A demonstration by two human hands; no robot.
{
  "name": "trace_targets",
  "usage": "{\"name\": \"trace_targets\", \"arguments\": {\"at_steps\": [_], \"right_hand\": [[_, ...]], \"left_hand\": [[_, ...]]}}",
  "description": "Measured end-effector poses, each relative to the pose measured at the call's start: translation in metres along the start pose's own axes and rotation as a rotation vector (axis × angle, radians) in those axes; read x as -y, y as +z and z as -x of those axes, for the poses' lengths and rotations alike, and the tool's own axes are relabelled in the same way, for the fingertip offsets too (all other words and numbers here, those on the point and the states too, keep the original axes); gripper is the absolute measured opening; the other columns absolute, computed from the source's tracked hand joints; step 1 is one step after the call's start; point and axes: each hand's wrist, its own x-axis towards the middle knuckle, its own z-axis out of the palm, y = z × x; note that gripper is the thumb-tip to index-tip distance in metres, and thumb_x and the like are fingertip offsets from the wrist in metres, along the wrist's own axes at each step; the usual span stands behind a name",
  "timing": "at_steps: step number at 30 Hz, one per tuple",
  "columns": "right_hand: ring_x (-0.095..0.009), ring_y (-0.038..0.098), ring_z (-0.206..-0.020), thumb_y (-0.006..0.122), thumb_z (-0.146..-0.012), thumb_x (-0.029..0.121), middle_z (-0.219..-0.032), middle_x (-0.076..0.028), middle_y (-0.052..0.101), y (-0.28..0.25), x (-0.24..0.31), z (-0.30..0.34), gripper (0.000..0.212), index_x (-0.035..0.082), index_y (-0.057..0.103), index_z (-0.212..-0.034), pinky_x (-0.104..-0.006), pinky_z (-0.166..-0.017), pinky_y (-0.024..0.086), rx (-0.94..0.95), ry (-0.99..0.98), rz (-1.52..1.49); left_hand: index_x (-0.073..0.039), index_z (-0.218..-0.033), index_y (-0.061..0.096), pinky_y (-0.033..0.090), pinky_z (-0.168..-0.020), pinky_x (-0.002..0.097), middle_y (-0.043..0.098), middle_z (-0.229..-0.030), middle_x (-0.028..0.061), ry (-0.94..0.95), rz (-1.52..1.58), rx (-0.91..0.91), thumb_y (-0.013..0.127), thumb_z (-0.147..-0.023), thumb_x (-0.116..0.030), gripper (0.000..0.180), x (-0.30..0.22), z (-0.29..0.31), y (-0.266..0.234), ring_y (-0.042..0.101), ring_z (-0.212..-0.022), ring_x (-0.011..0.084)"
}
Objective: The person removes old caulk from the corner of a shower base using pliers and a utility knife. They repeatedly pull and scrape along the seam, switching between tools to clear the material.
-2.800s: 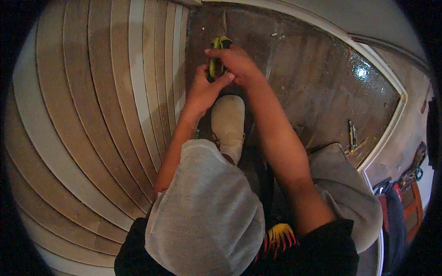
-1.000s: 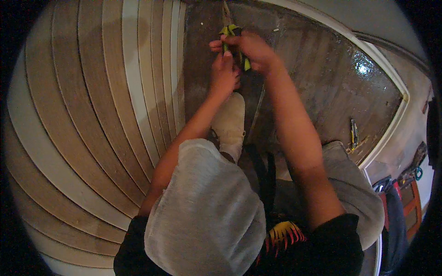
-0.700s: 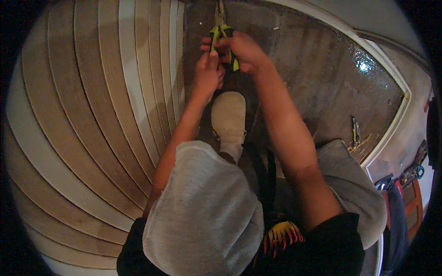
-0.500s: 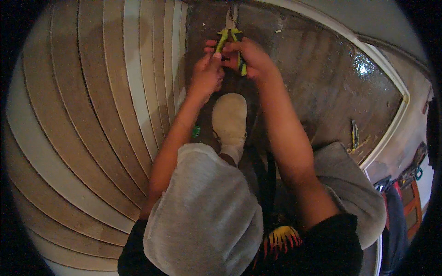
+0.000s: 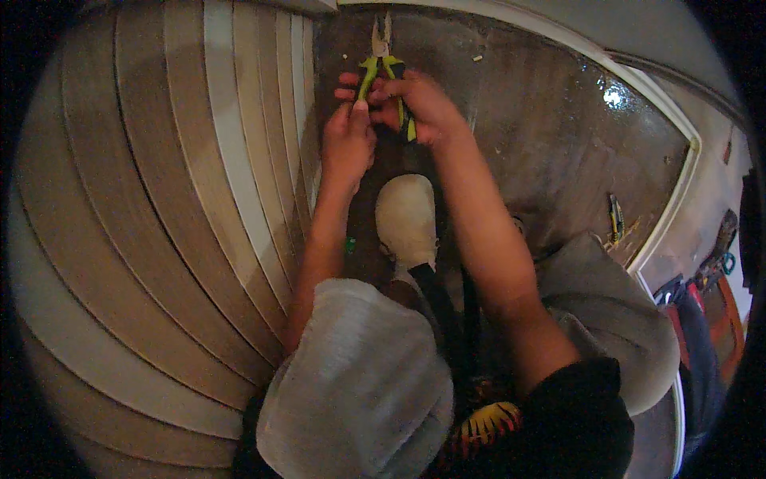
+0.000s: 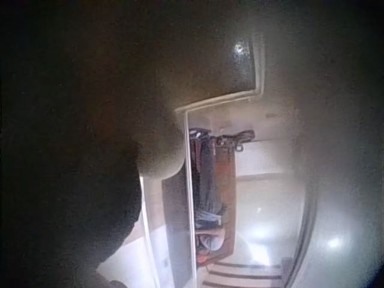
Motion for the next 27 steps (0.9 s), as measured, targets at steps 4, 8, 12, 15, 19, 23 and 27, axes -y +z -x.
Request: {"name": "trace_targets", "arguments": {"at_steps": [4,8,12,15,19,23,27], "right_hand": [[-0.034,0.05,-0.112,0.045,-0.084,0.005,-0.12,-0.023,0.049,0.004,-0.011,-0.002,0.037,-0.007,0.042,-0.118,-0.0417,-0.092,0.045,0.044,0.002,-0.012],[-0.033,0.049,-0.113,0.04,-0.093,0.026,-0.121,-0.022,0.049,-0.004,-0.01,-0.004,0.042,-0.005,0.042,-0.12,-0.0418,-0.094,0.043,0.067,0.039,-0.107],[-0.029,0.05,-0.112,0.035,-0.094,0.038,-0.12,-0.02,0.051,-0.007,-0.002,0.001,0.049,-0.004,0.045,-0.117,-0.04,-0.093,0.043,0.078,0.079,-0.005],[-0.026,0.055,-0.103,0.037,-0.094,0.038,-0.112,-0.016,0.056,-0.01,-0.003,-0.002,0.047,-0.002,0.046,-0.116,-0.0379,-0.089,0.045,0.018,0.089,-0.004],[-0.022,0.058,-0.087,0.04,-0.093,0.038,-0.096,-0.01,0.059,-0.016,-0.016,-0.007,0.043,0.0,0.049,-0.112,-0.0347,-0.08,0.048,-0.044,0.044,-0.036],[-0.02,0.058,-0.077,0.042,-0.093,0.037,-0.088,-0.007,0.059,-0.017,-0.021,-0.013,0.04,0.001,0.051,-0.107,-0.0316,-0.071,0.05,-0.008,0.053,-0.181],[-0.017,0.059,-0.066,0.049,-0.09,0.035,-0.076,-0.004,0.059,-0.003,-0.021,-0.013,0.031,0.005,0.056,-0.096,-0.0285,-0.061,0.052,-0.146,0.009,-0.136]], "left_hand": [[-0.007,-0.095,0.056,0.033,-0.045,0.0236,0.044,-0.058,-0.0015,0.113,-0.192,-0.036,0.043,-0.093,-0.03,0.027,0.002,-0.006,-0.012,0.041,-0.049,0.0074],[-0.005,-0.092,0.055,0.033,-0.044,0.0256,0.045,-0.058,-0.0004,0.121,-0.194,0.019,0.044,-0.092,-0.03,0.027,-0.009,-0.002,-0.007,0.042,-0.049,0.0091],[-0.008,-0.083,0.052,0.027,-0.035,0.0262,0.041,-0.053,-0.0016,-0.062,-0.059,0.064,0.044,-0.092,-0.033,0.028,-0.004,-0.002,-0.001,0.036,-0.04,0.0083],[-0.012,-0.077,0.047,0.022,-0.031,0.0244,0.037,-0.049,-0.003,-0.162,0.114,0.129,0.045,-0.091,-0.039,0.03,-0.005,0.0,0.0,0.031,-0.035,0.0074],[-0.015,-0.078,0.044,0.022,-0.031,0.0222,0.036,-0.047,-0.0037,-0.227,0.178,0.17,0.046,-0.09,-0.045,0.032,0.001,-0.004,0.002,0.03,-0.033,0.0071],[-0.015,-0.077,0.045,0.022,-0.03,0.0224,0.035,-0.047,-0.0038,-0.23,0.152,0.184,0.045,-0.09,-0.046,0.034,-0.004,-0.007,0.001,0.03,-0.033,0.007],[-0.015,-0.075,0.044,0.021,-0.03,0.0226,0.035,-0.047,-0.0039,-0.233,0.141,0.16,0.045,-0.09,-0.046,0.034,-0.011,-0.004,0.001,0.03,-0.033,0.0071]]}}
